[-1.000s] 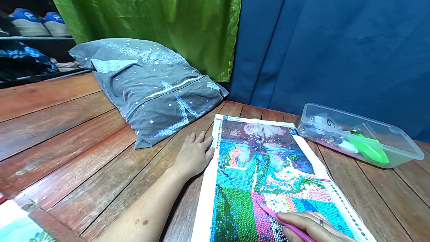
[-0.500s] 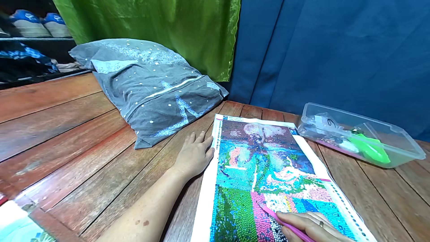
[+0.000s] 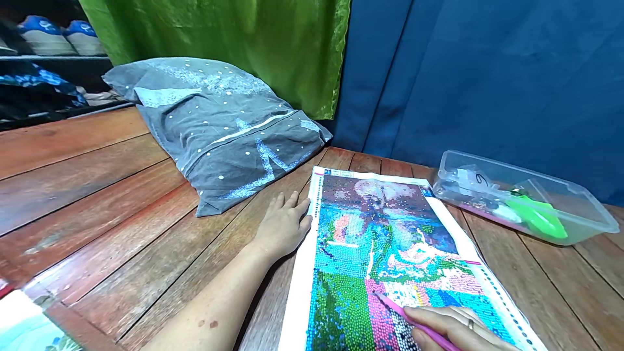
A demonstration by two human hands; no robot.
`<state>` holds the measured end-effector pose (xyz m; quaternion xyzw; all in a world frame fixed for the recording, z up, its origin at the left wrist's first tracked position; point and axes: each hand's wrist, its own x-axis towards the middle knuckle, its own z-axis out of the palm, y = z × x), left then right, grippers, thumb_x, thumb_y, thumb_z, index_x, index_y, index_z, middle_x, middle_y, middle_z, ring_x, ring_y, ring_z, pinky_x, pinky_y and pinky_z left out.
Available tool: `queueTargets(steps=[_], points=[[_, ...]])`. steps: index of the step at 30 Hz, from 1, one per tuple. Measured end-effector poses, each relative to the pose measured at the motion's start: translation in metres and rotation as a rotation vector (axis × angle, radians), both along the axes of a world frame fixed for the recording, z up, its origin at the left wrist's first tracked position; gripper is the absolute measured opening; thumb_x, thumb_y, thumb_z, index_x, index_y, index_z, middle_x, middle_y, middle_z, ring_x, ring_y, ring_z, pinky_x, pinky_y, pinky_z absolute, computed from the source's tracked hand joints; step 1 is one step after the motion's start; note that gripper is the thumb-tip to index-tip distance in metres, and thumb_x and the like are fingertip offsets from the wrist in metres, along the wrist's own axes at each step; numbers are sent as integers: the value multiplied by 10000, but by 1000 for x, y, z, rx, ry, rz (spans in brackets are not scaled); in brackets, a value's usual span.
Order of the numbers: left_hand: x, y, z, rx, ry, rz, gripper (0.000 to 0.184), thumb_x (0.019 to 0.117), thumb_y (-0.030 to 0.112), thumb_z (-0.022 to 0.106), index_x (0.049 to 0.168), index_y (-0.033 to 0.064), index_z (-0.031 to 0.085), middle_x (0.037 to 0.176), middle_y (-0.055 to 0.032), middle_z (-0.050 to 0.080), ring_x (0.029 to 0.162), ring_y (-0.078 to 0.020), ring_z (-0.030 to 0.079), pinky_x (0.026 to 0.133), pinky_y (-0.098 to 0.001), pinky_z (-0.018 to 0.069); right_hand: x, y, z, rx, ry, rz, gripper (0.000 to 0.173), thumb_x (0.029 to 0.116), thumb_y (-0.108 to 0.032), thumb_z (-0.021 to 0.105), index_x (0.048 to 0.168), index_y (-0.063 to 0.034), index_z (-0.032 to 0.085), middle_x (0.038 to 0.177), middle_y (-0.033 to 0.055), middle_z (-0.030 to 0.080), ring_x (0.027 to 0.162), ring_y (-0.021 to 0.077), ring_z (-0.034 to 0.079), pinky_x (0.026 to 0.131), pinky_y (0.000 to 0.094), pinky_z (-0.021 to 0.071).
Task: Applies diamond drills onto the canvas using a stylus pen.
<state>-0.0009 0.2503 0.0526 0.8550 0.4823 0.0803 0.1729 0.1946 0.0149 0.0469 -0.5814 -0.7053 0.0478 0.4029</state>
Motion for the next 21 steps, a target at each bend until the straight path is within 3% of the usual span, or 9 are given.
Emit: queueTargets(steps=[5,9,14,21], points=[[0,-1,2,-15,-1,7,494,1111,326,406,1563,132,445,1663,-173,306,1553,-423,204,1253,-561,143,3,1,2,-1,71,-6,215,989,-105,625,1037,66,747,928,188,755,891,183,693,897,290,483],[0,0,0,5,0,5,495,1109,322,405,1562,126,446,1656,-174,322,1550,-419,217,1257,-552,141,7,10,10,-23,299,-33,211,999,-88,591,1025,93,696,941,90,729,869,-8,663,831,171,539],[-1,0,-3,32,-29,4,485,1102,322,427,1543,126,477,1639,-181,353,1540,-426,242,1249,-562,165,-1,43,15,72,334,-65,182,1020,-81,517,988,33,655,903,21,714,810,-8,675,753,175,578],[-1,1,-4,28,-42,0,482,1099,328,436,1536,133,490,1637,-168,363,1537,-420,250,1247,-557,172,-9,68,0,122,193,-44,251,1027,-241,550,938,-46,680,796,-19,679,703,-41,613,656,106,507]])
